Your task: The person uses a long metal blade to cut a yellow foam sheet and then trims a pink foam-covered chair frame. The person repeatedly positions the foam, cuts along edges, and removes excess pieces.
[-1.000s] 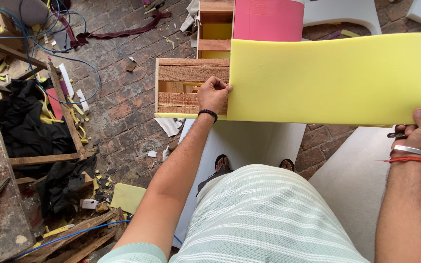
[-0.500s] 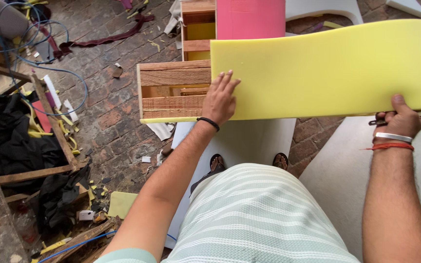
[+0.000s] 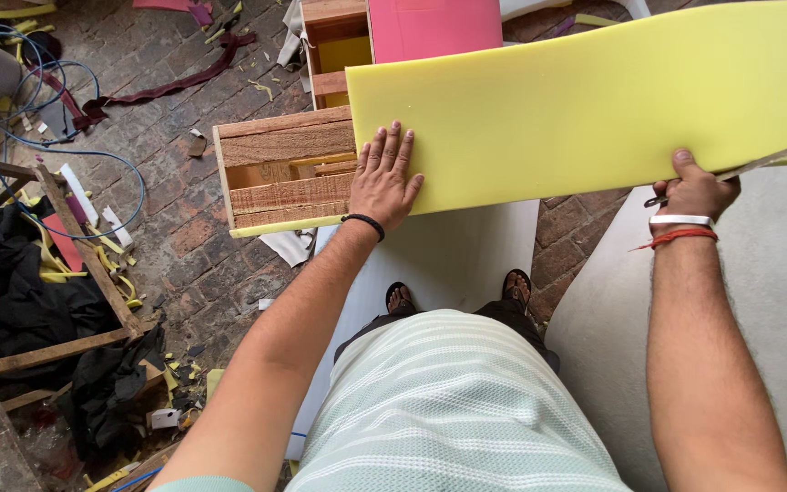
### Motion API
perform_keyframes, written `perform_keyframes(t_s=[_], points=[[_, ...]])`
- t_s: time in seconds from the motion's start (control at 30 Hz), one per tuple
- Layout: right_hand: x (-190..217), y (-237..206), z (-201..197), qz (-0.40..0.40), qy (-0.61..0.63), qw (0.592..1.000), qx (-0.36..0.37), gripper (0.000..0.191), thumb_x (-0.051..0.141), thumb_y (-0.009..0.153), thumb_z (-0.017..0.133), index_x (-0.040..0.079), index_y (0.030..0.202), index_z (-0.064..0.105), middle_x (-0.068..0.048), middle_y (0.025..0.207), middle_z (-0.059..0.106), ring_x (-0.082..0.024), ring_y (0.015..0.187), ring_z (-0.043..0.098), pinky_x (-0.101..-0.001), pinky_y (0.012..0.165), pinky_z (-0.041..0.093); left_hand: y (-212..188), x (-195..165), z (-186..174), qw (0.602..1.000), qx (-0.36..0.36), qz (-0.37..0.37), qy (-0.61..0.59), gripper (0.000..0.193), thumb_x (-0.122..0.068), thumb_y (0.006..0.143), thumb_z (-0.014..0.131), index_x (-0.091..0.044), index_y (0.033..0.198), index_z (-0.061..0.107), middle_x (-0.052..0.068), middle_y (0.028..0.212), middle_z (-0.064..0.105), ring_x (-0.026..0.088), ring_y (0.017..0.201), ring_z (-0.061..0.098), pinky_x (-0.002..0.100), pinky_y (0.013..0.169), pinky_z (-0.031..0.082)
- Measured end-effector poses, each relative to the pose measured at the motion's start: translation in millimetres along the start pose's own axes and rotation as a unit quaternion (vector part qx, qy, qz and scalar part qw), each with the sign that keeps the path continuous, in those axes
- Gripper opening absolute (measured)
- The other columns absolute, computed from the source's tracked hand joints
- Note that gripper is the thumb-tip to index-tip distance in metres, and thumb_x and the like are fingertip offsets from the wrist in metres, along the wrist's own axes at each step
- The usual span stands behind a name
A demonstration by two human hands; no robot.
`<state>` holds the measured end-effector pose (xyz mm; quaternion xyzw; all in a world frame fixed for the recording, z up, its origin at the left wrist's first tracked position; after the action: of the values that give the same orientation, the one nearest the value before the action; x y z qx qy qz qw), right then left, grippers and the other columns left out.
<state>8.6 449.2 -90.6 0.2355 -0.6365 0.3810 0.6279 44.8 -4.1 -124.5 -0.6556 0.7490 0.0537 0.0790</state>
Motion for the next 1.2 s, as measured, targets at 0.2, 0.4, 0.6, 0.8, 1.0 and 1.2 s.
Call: perform_keyframes(t_s=[0.2, 0.4, 0.6, 0.8, 1.0, 1.2], points=[[-16.1, 4.3, -5.1, 0.01, 0.026, 1.0, 0.002, 0.016, 0.0, 0.092, 0.074, 0.002, 0.107, 0.068, -0.009, 0.095, 0.074, -0.012, 0.062, 0.067, -0.0224, 0.048, 0.053, 1.9, -6.5, 5.7, 0.999, -0.025, -0.021, 0.01, 0.078, -0.053, 0.103, 0.04, -0.016, 0.167, 0.013, 0.01, 0.174, 0.006, 0.029, 0.161, 0.006, 0.044, 0.13, 0.004], [-28.2, 11.2, -16.1, 0.044, 0.033, 0.999, 0.004, 0.017, 0.01, 0.092, 0.075, 0.003, 0.106, 0.069, -0.009, 0.094, 0.074, -0.011, 0.066, 0.067, -0.0223, 0.05, 0.055, 14.8, -63.5, 16.4, 0.998, -0.051, -0.037, 0.002, 0.09, -0.062, 0.102, 0.04, -0.005, 0.164, 0.01, 0.017, 0.171, 0.004, 0.034, 0.158, 0.001, 0.049, 0.127, 0.0], [-32.7, 30.4, -24.7, 0.051, 0.058, 0.994, 0.071, 0.022, 0.014, 0.089, 0.08, 0.005, 0.104, 0.068, -0.006, 0.089, 0.07, -0.01, 0.058, 0.052, -0.0232, 0.05, 0.054, 54.8, -157.2, 33.5, 0.999, -0.025, 0.046, 0.012, 0.085, -0.062, 0.103, 0.038, -0.011, 0.166, 0.012, 0.013, 0.173, 0.006, 0.031, 0.16, 0.001, 0.049, 0.128, -0.002], [-32.2, 58.1, -57.0, 0.008, 0.069, 0.998, 0.013, 0.034, 0.026, 0.081, 0.085, 0.007, 0.103, 0.067, -0.002, 0.086, 0.069, -0.008, 0.062, 0.061, -0.0222, 0.042, 0.049, 57.3, -163.6, 31.5, 0.999, -0.018, 0.028, 0.038, 0.082, -0.062, 0.103, 0.038, -0.015, 0.166, 0.015, 0.011, 0.173, 0.007, 0.03, 0.16, 0.002, 0.05, 0.128, -0.002], [-42.3, 71.2, -65.9, 0.031, 0.018, 0.999, 0.013, 0.034, 0.02, 0.079, 0.084, 0.005, 0.105, 0.068, -0.005, 0.091, 0.072, -0.011, 0.068, 0.065, -0.022, 0.044, 0.052, 67.6, -185.9, 36.8, 0.998, -0.043, 0.004, 0.037, 0.082, -0.059, 0.104, 0.039, -0.011, 0.166, 0.015, 0.015, 0.173, 0.006, 0.036, 0.159, 0.001, 0.053, 0.127, -0.002], [-43.7, 74.3, -71.7, 0.029, 0.042, 0.998, 0.026, 0.034, 0.015, 0.078, 0.079, 0.007, 0.107, 0.066, -0.003, 0.093, 0.07, -0.01, 0.075, 0.068, -0.0219, 0.047, 0.053, 109.7, -233.7, 45.3, 0.999, -0.005, 0.014, 0.03, 0.078, -0.06, 0.103, 0.038, -0.02, 0.166, 0.016, 0.012, 0.173, 0.005, 0.038, 0.158, -0.001, 0.055, 0.127, -0.003]])
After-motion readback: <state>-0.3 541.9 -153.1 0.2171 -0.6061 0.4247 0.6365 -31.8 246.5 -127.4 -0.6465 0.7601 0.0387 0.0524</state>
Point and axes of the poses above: each hand's wrist, its own y-axis towards the middle knuckle, its own z-axis out of the palm, x = y × z, the point moved 6 cm from there along y, towards the middle knuckle
